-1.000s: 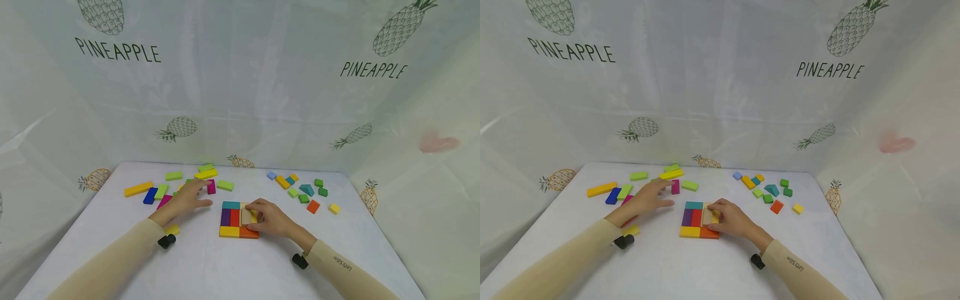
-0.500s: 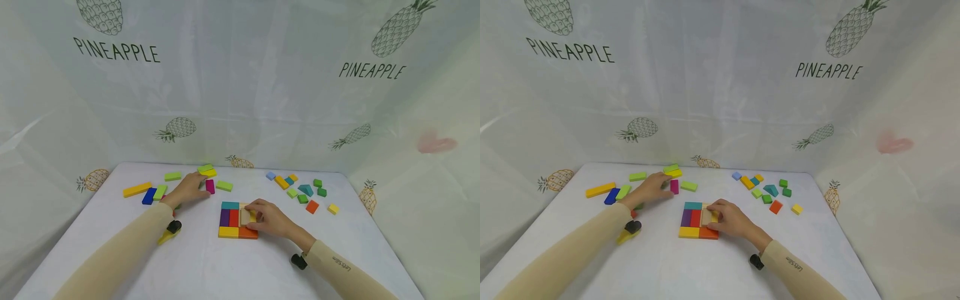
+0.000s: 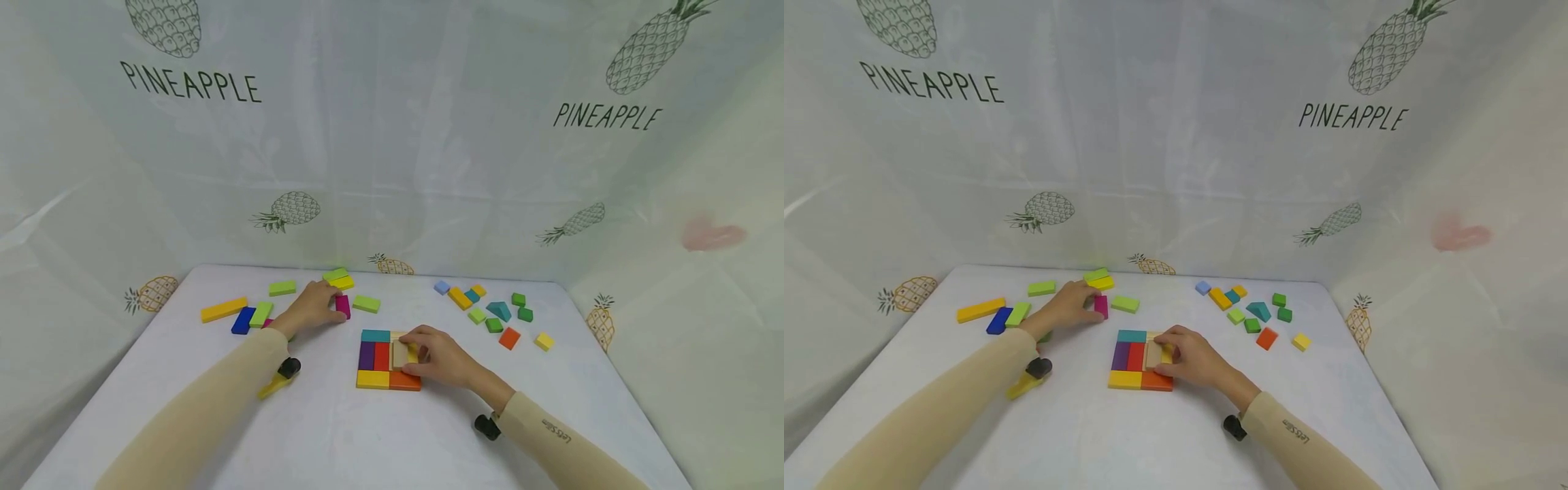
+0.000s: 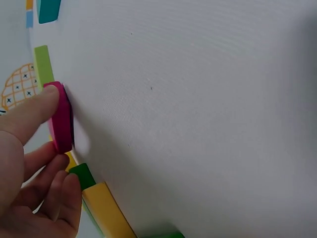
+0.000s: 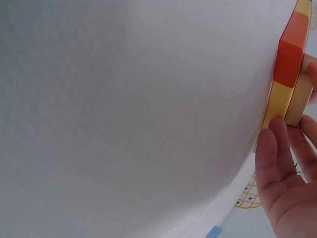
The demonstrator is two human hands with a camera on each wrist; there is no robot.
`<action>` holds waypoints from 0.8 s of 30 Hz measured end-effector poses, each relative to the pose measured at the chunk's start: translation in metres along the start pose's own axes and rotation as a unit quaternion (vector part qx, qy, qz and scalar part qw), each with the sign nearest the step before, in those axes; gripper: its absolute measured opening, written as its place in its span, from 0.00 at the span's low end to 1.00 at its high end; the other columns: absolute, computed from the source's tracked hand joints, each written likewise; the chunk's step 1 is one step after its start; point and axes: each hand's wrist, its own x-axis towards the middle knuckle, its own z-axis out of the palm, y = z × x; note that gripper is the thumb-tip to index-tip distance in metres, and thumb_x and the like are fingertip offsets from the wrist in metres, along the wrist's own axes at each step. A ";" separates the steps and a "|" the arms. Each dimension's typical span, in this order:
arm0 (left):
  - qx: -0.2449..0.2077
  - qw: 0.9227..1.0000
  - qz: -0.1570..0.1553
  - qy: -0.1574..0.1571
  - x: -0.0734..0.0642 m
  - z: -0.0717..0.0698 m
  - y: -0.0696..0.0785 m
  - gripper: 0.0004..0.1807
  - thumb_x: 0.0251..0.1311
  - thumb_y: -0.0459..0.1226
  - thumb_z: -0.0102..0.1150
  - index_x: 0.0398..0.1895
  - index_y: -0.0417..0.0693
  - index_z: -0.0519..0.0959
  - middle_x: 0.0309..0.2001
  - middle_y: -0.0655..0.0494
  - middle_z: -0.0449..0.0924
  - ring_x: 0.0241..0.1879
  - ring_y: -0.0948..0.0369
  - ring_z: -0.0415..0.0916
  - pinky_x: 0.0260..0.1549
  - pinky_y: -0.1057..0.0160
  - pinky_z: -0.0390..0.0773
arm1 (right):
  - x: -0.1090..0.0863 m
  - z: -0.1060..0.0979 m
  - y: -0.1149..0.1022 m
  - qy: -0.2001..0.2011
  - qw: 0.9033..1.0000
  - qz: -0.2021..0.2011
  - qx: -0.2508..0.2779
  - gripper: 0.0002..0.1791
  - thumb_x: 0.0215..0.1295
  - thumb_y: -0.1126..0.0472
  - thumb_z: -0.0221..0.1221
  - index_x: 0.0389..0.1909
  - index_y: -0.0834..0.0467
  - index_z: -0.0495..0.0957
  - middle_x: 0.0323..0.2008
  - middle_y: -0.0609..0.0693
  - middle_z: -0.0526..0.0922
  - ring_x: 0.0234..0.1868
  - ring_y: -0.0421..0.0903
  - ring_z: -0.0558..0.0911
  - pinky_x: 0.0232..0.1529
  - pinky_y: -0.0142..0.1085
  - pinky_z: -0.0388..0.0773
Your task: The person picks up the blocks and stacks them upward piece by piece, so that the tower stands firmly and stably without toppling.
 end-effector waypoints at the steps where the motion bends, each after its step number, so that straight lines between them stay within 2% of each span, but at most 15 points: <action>1: -0.001 1.000 0.002 0.001 -0.001 0.000 -0.001 0.32 0.64 0.48 0.75 0.66 0.40 0.80 0.65 0.41 0.78 0.65 0.42 0.70 0.69 0.41 0.72 | 0.000 0.000 0.000 0.000 1.000 0.001 0.000 0.29 0.68 0.48 0.72 0.68 0.52 0.81 0.56 0.44 0.80 0.42 0.42 0.79 0.40 0.30 0.81; 6: -0.015 1.000 0.020 -0.001 -0.010 -0.003 0.005 0.32 0.62 0.50 0.76 0.65 0.44 0.82 0.61 0.47 0.81 0.64 0.45 0.71 0.68 0.41 0.73 | 0.001 0.001 -0.001 -0.002 1.000 0.002 -0.001 0.29 0.69 0.48 0.72 0.68 0.52 0.81 0.57 0.44 0.80 0.42 0.41 0.78 0.40 0.30 0.81; 9: -0.034 0.998 0.048 -0.012 -0.021 -0.004 0.020 0.32 0.61 0.51 0.77 0.65 0.47 0.82 0.61 0.49 0.82 0.64 0.48 0.73 0.67 0.42 0.74 | 0.000 0.000 -0.001 -0.002 1.000 0.006 -0.002 0.30 0.69 0.47 0.72 0.68 0.52 0.81 0.56 0.44 0.80 0.42 0.41 0.78 0.40 0.30 0.81; 15: -0.052 0.992 0.107 -0.041 -0.042 0.012 0.053 0.29 0.60 0.52 0.78 0.62 0.54 0.83 0.58 0.58 0.81 0.59 0.55 0.75 0.62 0.50 0.79 | -0.002 -0.001 0.000 -0.001 1.000 0.011 0.000 0.30 0.69 0.46 0.72 0.68 0.52 0.81 0.56 0.45 0.80 0.42 0.41 0.78 0.40 0.30 0.81; 19: -0.054 0.990 0.118 -0.053 -0.049 0.023 0.062 0.28 0.59 0.52 0.78 0.61 0.55 0.84 0.58 0.59 0.81 0.59 0.56 0.74 0.63 0.50 0.78 | -0.001 0.001 0.002 -0.002 1.000 0.005 -0.004 0.30 0.69 0.46 0.72 0.68 0.52 0.80 0.57 0.45 0.80 0.41 0.40 0.78 0.40 0.30 0.81; 24: -0.042 0.991 0.120 -0.051 -0.053 0.030 0.067 0.29 0.59 0.52 0.78 0.61 0.54 0.83 0.57 0.58 0.81 0.59 0.57 0.74 0.64 0.50 0.79 | 0.000 0.001 0.002 0.000 1.000 0.002 -0.013 0.30 0.68 0.46 0.72 0.68 0.51 0.81 0.56 0.45 0.80 0.40 0.40 0.77 0.39 0.29 0.80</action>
